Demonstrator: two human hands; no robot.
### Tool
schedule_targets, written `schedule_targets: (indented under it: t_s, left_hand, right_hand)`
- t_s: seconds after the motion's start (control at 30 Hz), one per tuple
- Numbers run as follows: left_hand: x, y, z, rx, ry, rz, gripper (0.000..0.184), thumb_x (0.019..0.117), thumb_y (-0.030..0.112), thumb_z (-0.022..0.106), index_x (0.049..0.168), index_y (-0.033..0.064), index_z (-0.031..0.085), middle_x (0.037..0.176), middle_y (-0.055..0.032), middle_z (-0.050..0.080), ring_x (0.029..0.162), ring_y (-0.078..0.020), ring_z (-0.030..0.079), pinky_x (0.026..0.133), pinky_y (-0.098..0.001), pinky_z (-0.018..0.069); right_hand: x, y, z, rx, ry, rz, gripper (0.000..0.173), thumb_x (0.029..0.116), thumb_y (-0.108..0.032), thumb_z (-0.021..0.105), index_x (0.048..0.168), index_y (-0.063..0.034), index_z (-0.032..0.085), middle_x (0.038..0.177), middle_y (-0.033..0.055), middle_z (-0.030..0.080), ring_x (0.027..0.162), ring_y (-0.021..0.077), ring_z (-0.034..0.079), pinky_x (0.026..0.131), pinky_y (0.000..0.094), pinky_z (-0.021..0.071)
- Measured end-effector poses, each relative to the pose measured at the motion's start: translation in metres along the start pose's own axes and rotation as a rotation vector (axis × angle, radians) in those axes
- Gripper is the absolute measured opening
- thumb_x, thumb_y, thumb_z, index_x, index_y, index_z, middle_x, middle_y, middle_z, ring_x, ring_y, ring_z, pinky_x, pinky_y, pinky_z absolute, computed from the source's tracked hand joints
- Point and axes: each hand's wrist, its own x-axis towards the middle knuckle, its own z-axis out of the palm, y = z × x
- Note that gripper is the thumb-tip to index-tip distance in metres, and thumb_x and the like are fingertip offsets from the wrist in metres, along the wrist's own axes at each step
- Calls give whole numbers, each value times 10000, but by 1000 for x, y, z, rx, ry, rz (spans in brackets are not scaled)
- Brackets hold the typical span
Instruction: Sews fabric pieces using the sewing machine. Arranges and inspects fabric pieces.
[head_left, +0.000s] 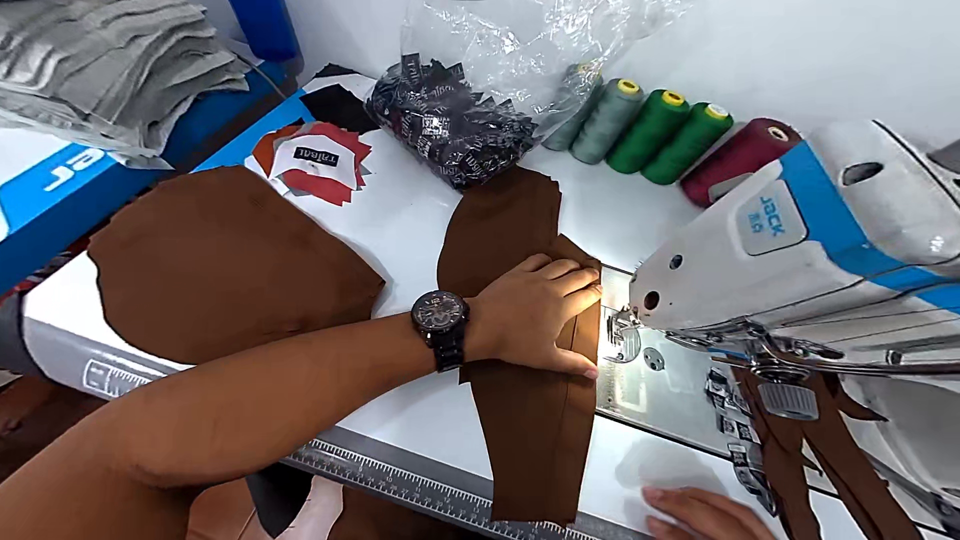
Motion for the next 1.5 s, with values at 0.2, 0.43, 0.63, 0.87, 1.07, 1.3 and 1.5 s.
schedule_targets:
  t_s: [0.2,0.43,0.63,0.87,1.07,1.3,1.5]
  left_hand:
    - [-4,3,2,-3,45,19,997,846,857,420,1525,129,480,1616,-84,412,1499,-267,364,1187,-567,290]
    - [-2,7,3,93,41,27,1006,847,894,299,1489,159,544,1590,-105,446,1485,-322,382,1160,-628,277]
    - [-3,10,0,125,31,28,1024,849,893,270,1451,124,580,1586,-120,447,1472,-328,398,1149,-621,286]
    - [-3,10,1,128,20,14,1023,848,897,266,1470,143,566,1595,-109,439,1482,-320,386,1163,-601,278]
    - [-3,8,1,119,21,13,1024,845,908,259,1500,172,535,1607,-102,422,1486,-305,380,1159,-595,280]
    - [-2,9,0,113,-2,-2,1041,826,923,267,1537,195,487,1620,-105,403,1507,-307,347,1174,-599,256]
    - [-3,13,-10,135,157,81,850,918,769,379,1416,115,596,1546,-106,495,1473,-340,388,1176,-594,261]
  right_hand:
    - [-3,47,-63,-310,169,200,241,1015,-275,599,1090,-103,749,1102,77,735,1070,159,679,919,357,566]
    - [45,88,-94,-360,103,245,185,987,-171,646,1107,-83,756,1109,79,720,1003,181,698,896,388,587]
    - [74,110,-91,-324,-75,119,200,979,-219,664,1143,-152,757,1175,44,700,1160,213,642,1000,439,528]
    - [72,107,-96,-147,112,248,122,995,-173,638,1035,-100,726,938,-3,711,777,30,633,702,210,535]
    - [84,71,-69,123,125,349,119,965,-169,643,1010,-81,710,838,-17,684,707,48,628,619,237,540]
    - [90,58,-58,-334,-21,120,169,974,-174,620,1071,-113,745,995,23,708,913,154,674,802,354,573]
    - [99,98,-68,-416,-166,-425,243,1015,-151,545,1069,-160,782,1188,27,733,1165,213,654,983,355,525]
